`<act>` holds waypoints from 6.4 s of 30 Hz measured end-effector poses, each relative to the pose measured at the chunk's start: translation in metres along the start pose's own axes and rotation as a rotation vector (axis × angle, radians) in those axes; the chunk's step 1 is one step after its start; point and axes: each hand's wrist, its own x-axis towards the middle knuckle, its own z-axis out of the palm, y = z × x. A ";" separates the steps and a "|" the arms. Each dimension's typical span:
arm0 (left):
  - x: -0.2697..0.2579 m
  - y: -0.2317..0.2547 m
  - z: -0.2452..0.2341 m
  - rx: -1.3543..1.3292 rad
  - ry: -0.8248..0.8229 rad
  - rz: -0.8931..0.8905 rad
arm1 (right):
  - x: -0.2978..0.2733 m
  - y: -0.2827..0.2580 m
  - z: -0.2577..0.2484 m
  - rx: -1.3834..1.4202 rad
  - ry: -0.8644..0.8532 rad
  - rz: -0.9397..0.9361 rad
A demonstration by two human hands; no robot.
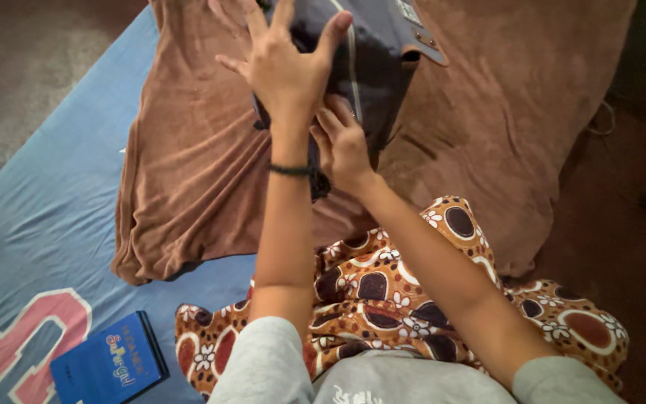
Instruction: The person sits on a bed with a gray backpack and opens it, then removes items one at a time: a blue water bottle, a pair of white heeled shoes, a pink pouch, and lotion bottles, placing them on the bed beside the bag.
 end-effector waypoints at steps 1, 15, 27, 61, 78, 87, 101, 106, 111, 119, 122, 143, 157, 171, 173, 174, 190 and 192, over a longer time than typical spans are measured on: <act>0.001 0.006 0.002 -0.003 0.037 -0.019 | -0.004 0.008 -0.003 0.048 -0.016 0.036; -0.015 -0.019 0.021 -0.505 0.152 -0.327 | -0.129 0.267 -0.020 0.955 0.365 0.998; 0.022 -0.121 0.069 -1.138 0.044 -0.183 | -0.128 0.230 -0.032 0.571 0.039 0.701; -0.133 -0.020 0.039 -0.248 0.192 -0.559 | 0.013 0.320 -0.040 0.674 -0.002 0.664; -0.133 -0.014 0.023 -0.184 0.027 -0.536 | 0.078 0.335 0.000 0.790 -0.168 0.815; -0.124 -0.073 0.010 -0.365 -0.017 -0.173 | 0.024 0.271 -0.034 0.675 0.147 0.758; -0.066 -0.134 0.009 -0.756 -0.150 -0.221 | 0.052 0.275 -0.034 0.977 -0.057 0.680; -0.068 -0.136 0.006 -0.726 -0.155 -0.167 | 0.076 0.279 -0.029 1.185 -0.048 0.622; -0.071 -0.137 0.004 -0.675 -0.177 -0.203 | 0.108 0.302 -0.017 1.185 -0.167 0.681; -0.075 -0.151 0.009 -0.673 -0.173 -0.220 | 0.124 0.316 0.024 1.064 -0.181 0.735; -0.077 -0.159 0.015 -0.675 -0.141 -0.168 | 0.124 0.311 0.021 1.029 -0.163 0.726; -0.031 -0.188 0.090 -1.092 -0.189 -0.501 | 0.075 0.264 -0.039 0.763 0.144 0.715; -0.051 -0.219 0.096 -1.203 -0.105 -0.544 | -0.043 0.264 -0.015 0.579 0.235 0.699; -0.062 -0.184 0.072 -1.061 -0.089 -0.562 | -0.099 0.223 -0.026 0.495 0.298 0.897; -0.064 -0.183 0.070 -1.101 -0.080 -0.527 | -0.094 0.216 -0.030 0.564 0.338 1.022; -0.065 -0.183 0.069 -1.120 -0.076 -0.509 | -0.090 0.212 -0.031 0.569 0.365 1.043; -0.052 -0.202 0.057 -1.392 -0.253 -0.526 | -0.009 0.171 -0.055 0.283 0.215 0.495; -0.031 -0.191 0.042 -1.474 -0.278 -0.634 | -0.018 0.164 -0.056 0.332 0.227 0.461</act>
